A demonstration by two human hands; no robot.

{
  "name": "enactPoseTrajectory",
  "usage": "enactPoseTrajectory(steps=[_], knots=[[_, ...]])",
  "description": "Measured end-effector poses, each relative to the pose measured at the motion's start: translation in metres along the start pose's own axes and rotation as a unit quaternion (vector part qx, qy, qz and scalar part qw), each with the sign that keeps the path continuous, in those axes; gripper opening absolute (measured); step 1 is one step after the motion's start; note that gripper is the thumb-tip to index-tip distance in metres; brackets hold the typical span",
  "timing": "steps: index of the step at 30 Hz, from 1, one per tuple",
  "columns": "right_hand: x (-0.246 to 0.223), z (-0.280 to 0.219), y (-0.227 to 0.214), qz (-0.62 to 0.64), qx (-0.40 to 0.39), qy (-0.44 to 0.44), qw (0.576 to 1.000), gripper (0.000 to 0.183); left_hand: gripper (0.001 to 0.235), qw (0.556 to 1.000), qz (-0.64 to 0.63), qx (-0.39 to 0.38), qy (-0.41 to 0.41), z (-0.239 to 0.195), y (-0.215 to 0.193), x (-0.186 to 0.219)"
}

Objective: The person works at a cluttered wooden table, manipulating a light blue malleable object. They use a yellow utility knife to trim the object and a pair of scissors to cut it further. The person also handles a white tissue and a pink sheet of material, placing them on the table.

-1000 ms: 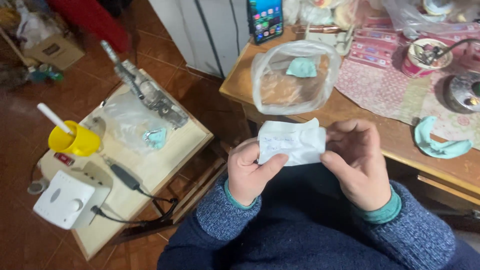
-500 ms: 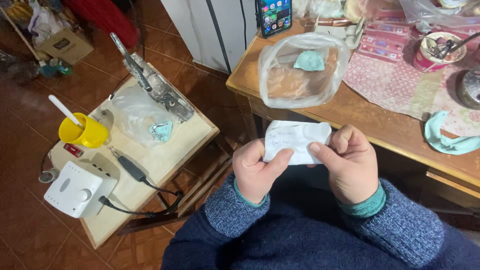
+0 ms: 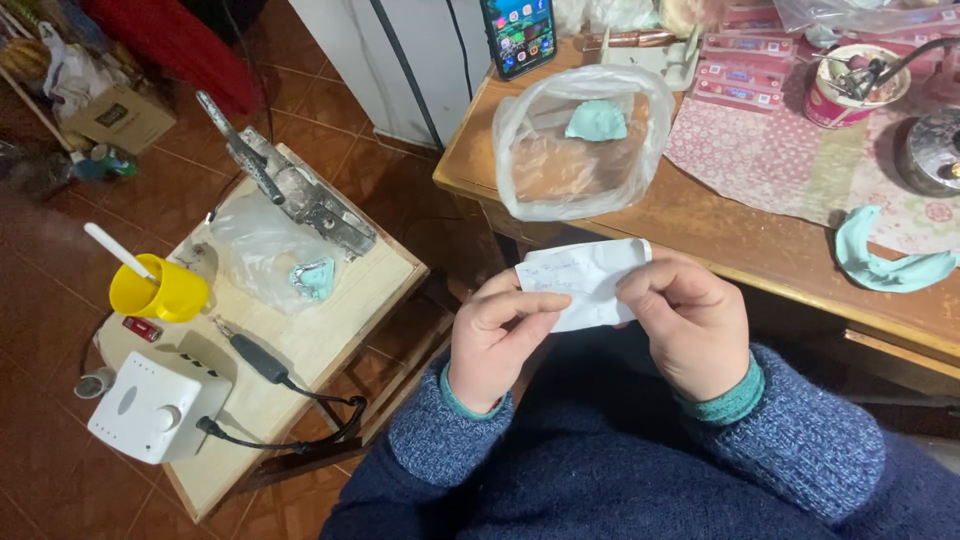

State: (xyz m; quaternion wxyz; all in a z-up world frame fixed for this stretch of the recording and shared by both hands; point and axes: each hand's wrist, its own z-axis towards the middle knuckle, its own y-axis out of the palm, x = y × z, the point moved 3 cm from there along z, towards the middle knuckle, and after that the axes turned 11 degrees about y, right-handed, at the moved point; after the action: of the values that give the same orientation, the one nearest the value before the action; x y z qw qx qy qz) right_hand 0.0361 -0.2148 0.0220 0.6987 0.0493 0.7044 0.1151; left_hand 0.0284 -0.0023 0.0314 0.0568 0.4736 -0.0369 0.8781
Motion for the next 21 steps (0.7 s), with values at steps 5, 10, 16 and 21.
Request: enactPoseTrajectory(steps=[5, 10, 16, 21], knots=[[-0.008, -0.001, 0.003, -0.148, -0.008, -0.033, 0.988, 0.021, 0.030, 0.992, 0.115, -0.010, 0.044, 0.004, 0.003, 0.014], [-0.024, -0.001, 0.015, -0.235, -0.007, -0.045, 0.971, 0.031, 0.037, 0.981, 0.187, -0.017, 0.058, 0.013, 0.003, 0.025], [-0.037, 0.001, 0.017, -0.324, -0.005, -0.141, 0.935, 0.046, 0.029, 0.994, 0.103, 0.022, -0.032, 0.001, -0.007, -0.010], [-0.034, 0.008, 0.007, -0.340, 0.009, -0.120, 0.933, 0.043, 0.019, 0.995, -0.009, 0.025, -0.093, 0.000, -0.019, -0.031]])
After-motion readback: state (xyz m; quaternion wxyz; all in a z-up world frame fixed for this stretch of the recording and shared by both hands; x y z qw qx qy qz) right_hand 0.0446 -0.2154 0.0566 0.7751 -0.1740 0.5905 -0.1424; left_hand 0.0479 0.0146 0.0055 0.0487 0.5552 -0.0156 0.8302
